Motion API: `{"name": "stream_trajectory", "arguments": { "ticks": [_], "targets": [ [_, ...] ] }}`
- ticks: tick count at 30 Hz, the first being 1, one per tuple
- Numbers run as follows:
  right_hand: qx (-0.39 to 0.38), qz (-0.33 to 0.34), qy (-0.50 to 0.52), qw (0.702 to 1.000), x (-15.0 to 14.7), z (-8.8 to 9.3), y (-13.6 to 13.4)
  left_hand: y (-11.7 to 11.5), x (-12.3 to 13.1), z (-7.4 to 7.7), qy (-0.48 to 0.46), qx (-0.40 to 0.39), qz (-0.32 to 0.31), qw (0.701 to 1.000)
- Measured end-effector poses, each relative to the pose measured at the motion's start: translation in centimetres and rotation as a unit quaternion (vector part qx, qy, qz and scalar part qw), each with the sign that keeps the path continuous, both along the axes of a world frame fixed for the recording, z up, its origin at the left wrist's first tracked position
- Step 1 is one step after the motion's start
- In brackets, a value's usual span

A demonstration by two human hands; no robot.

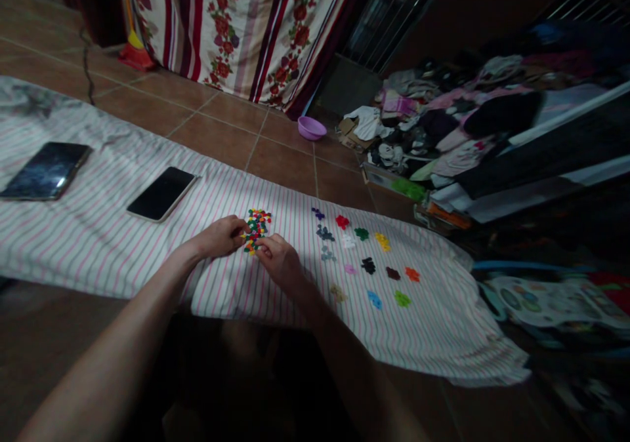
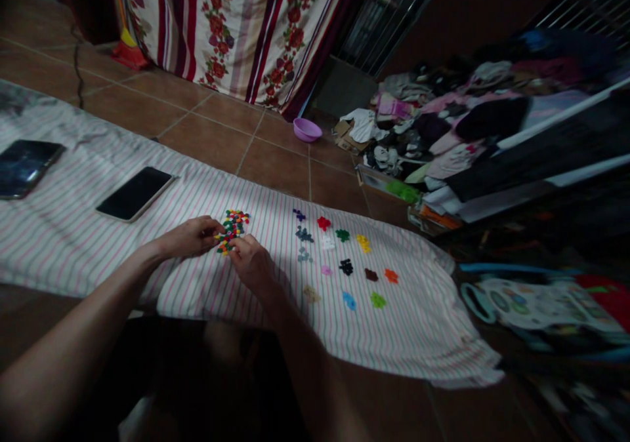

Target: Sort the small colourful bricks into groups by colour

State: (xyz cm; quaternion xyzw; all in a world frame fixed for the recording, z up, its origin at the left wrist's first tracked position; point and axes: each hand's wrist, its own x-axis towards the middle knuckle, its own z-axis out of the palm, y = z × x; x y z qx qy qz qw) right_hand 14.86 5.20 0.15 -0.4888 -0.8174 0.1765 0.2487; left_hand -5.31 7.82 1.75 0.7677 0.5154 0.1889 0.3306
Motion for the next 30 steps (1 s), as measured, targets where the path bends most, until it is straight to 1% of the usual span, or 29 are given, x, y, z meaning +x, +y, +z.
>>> {"name": "stream_trajectory", "arguments": {
  "ticks": [6, 10, 16, 21, 25, 30],
  "targets": [
    [0.011, -0.011, -0.024, 1.0, -0.3, 0.1, -0.1, -0.1, 0.1, 0.2, 0.001, -0.001, 0.001, 1.0],
    [0.028, -0.016, -0.014, 0.999, -0.4, 0.0, -0.3, 0.0, 0.1, 0.1, 0.005, 0.001, -0.007, 1.0],
    [0.039, -0.031, 0.048, 0.998, -0.1, -0.4, 0.0, 0.1, 0.1, 0.0, 0.001, 0.001, -0.013, 1.0],
    [-0.004, -0.051, 0.119, 0.992, 0.5, -0.4, 0.2, 0.0, 0.2, 0.4, 0.013, 0.005, -0.011, 1.0],
    [-0.026, -0.062, 0.146, 0.987, 1.1, -0.2, 0.2, 0.1, 0.2, 0.4, 0.022, 0.005, -0.009, 1.0],
    [-0.004, -0.097, 0.162, 0.982, 2.2, 0.0, 0.6, 0.1, 0.3, 0.6, 0.031, -0.007, 0.001, 0.999]
  ]
}}
